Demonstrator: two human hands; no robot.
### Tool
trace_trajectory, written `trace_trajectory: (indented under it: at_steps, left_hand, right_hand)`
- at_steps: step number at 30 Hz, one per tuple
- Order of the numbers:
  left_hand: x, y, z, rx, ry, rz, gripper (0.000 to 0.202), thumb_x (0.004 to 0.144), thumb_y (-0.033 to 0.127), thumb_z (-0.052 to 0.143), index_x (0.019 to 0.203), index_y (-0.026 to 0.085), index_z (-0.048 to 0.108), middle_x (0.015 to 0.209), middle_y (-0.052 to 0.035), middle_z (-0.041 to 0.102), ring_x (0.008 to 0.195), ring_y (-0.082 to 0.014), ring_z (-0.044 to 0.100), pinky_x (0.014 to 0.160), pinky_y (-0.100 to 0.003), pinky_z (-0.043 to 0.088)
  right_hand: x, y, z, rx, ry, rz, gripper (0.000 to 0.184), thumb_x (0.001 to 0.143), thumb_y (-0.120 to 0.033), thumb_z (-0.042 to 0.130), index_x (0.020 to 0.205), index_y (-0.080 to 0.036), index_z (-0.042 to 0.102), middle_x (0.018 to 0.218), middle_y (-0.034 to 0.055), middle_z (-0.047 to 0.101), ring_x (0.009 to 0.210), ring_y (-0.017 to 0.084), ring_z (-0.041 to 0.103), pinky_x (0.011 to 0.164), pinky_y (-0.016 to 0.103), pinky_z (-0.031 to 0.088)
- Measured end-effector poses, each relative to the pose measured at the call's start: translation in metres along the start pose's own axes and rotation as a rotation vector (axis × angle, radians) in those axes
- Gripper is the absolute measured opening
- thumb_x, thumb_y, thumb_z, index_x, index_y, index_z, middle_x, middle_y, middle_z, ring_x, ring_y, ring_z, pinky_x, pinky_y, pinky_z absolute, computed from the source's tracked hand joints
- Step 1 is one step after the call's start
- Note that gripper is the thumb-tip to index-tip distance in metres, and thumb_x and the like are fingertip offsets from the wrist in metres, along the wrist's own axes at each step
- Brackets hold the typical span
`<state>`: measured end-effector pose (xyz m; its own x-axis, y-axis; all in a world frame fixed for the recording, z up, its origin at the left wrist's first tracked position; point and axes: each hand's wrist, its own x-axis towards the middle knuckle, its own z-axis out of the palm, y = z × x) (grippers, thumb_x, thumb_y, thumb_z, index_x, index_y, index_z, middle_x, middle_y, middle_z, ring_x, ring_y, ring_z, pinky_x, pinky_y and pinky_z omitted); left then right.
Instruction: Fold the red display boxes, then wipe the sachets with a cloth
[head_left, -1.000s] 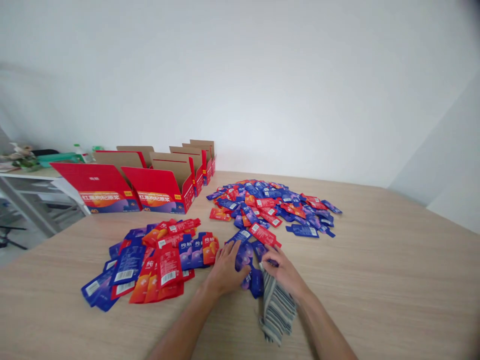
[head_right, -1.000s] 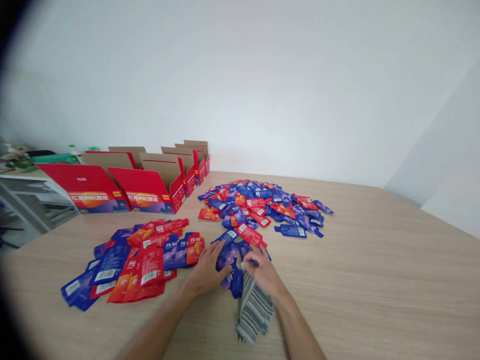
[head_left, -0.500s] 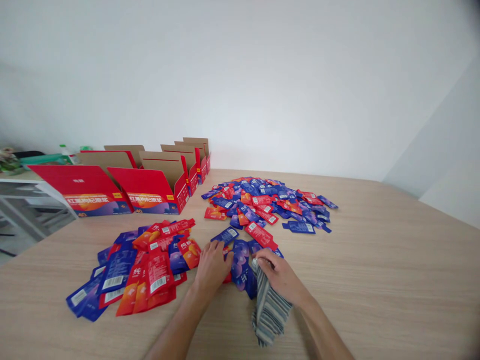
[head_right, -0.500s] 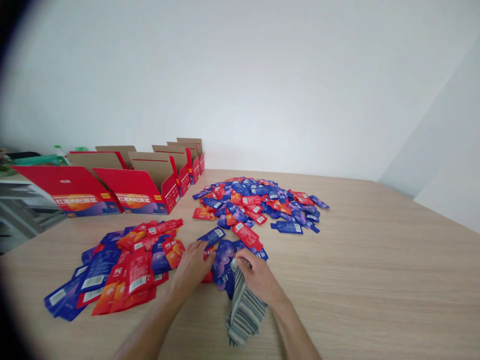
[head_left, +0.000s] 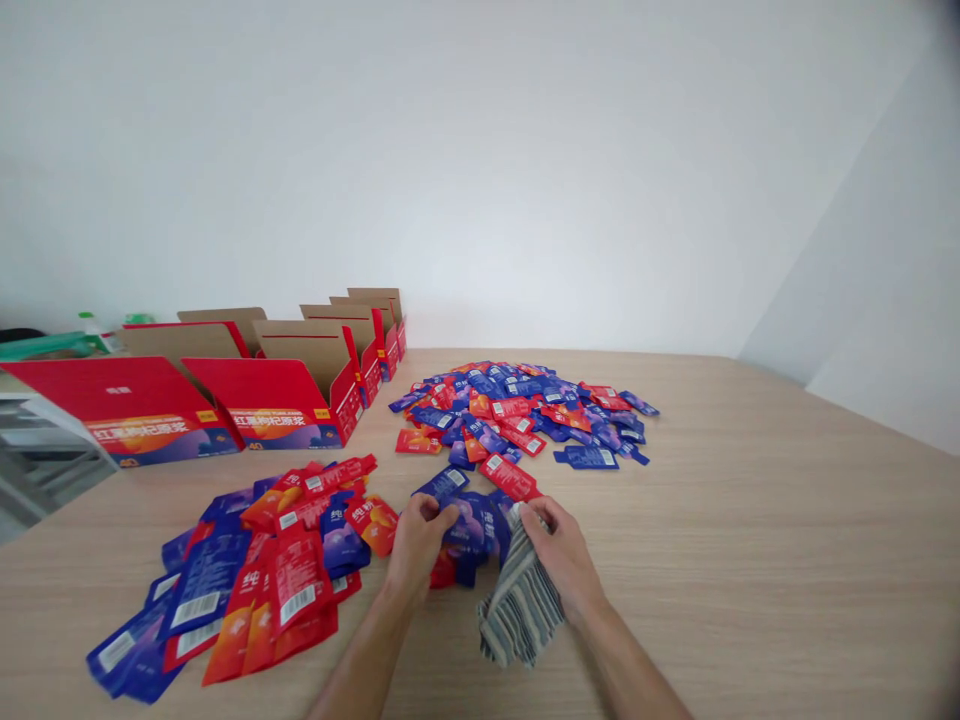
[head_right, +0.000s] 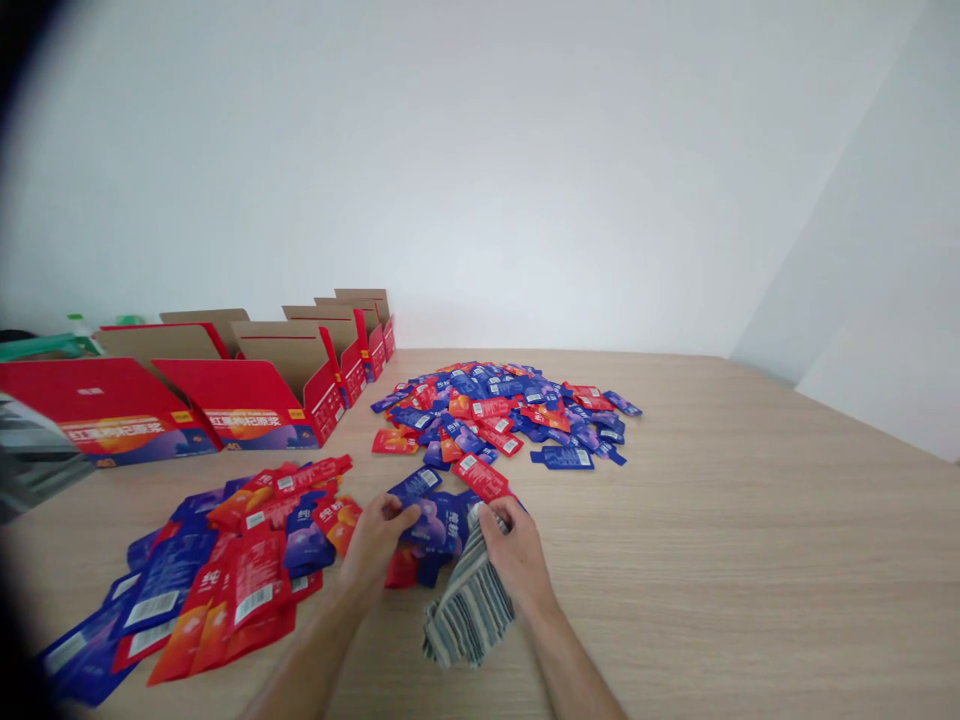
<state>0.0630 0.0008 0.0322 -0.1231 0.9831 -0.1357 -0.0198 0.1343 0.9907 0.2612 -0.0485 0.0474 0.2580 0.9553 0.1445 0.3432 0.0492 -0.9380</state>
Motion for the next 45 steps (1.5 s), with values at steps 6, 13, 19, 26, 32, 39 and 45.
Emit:
trace_trajectory:
  at_steps: [6,13,19,26,32,39,45]
  left_hand:
    - [-0.029,0.009,0.009,-0.411,-0.236,-0.105,0.058,0.058,0.005,0.065,0.114,0.016,0.053,0.090,-0.0036,0.067,0.074,-0.0165,0.065,0.066,-0.027,0.050]
    - [-0.049,0.019,0.020,-0.652,-0.408,-0.123,0.055,0.063,0.006,0.066,0.116,0.019,0.063,0.094,-0.0028,0.069,0.078,-0.0137,0.064,0.074,-0.024,0.049]
    - [-0.047,0.014,0.018,-0.682,-0.467,-0.109,0.079,0.058,0.000,0.058,0.133,0.026,0.056,0.097,-0.0018,0.071,0.086,-0.0162,0.066,0.080,-0.026,0.049]
    - [-0.048,0.003,0.022,-0.543,-0.516,-0.136,0.081,0.055,0.000,0.057,0.133,0.024,0.057,0.110,-0.0052,0.070,0.098,-0.0203,0.066,0.081,-0.027,0.051]
    - [-0.044,-0.001,0.019,-0.380,-0.479,-0.017,0.074,0.053,-0.001,0.052,0.123,0.020,0.066,0.115,-0.0050,0.070,0.105,-0.0229,0.063,0.094,-0.032,0.046]
    - [-0.046,0.007,0.018,-0.472,-0.491,-0.185,0.050,0.063,0.005,0.064,0.112,0.015,0.069,0.091,-0.0059,0.073,0.079,-0.0190,0.066,0.072,-0.026,0.050]
    - [-0.034,0.007,0.011,-0.657,-0.177,-0.320,0.036,0.073,0.029,0.075,0.107,0.023,0.064,0.090,-0.0015,0.070,0.070,-0.0145,0.065,0.070,-0.029,0.053]
  right_hand:
    - [-0.004,0.001,0.002,0.094,0.086,-0.026,0.017,0.087,-0.037,0.055,0.087,-0.020,0.061,0.075,-0.0010,0.060,0.072,0.018,0.057,0.064,0.026,0.045]
    - [-0.029,-0.022,0.020,-0.103,0.078,-0.370,0.013,0.087,-0.028,0.061,0.098,-0.021,0.060,0.098,0.0063,0.063,0.091,0.021,0.060,0.082,0.032,0.050]
    - [-0.034,-0.012,0.038,-0.224,0.005,-0.607,0.024,0.088,-0.014,0.059,0.108,-0.025,0.065,0.116,0.0084,0.058,0.103,0.021,0.059,0.089,0.034,0.052]
    - [-0.021,-0.005,0.032,-0.261,0.242,-0.528,0.020,0.090,-0.018,0.059,0.104,-0.025,0.070,0.110,0.0083,0.058,0.098,0.020,0.060,0.085,0.035,0.053]
    - [-0.024,-0.005,0.035,-0.245,0.078,-0.543,0.019,0.090,-0.018,0.059,0.103,-0.025,0.071,0.108,0.0071,0.059,0.095,0.018,0.060,0.085,0.032,0.053]
    - [-0.002,0.000,0.005,-0.142,0.364,-0.331,0.019,0.088,-0.034,0.064,0.099,-0.022,0.072,0.105,0.0074,0.064,0.098,0.021,0.061,0.092,0.038,0.048]
    - [-0.016,-0.009,0.014,-0.021,0.222,-0.319,0.016,0.088,-0.035,0.063,0.095,-0.023,0.071,0.105,0.0063,0.066,0.099,0.021,0.061,0.091,0.035,0.049]
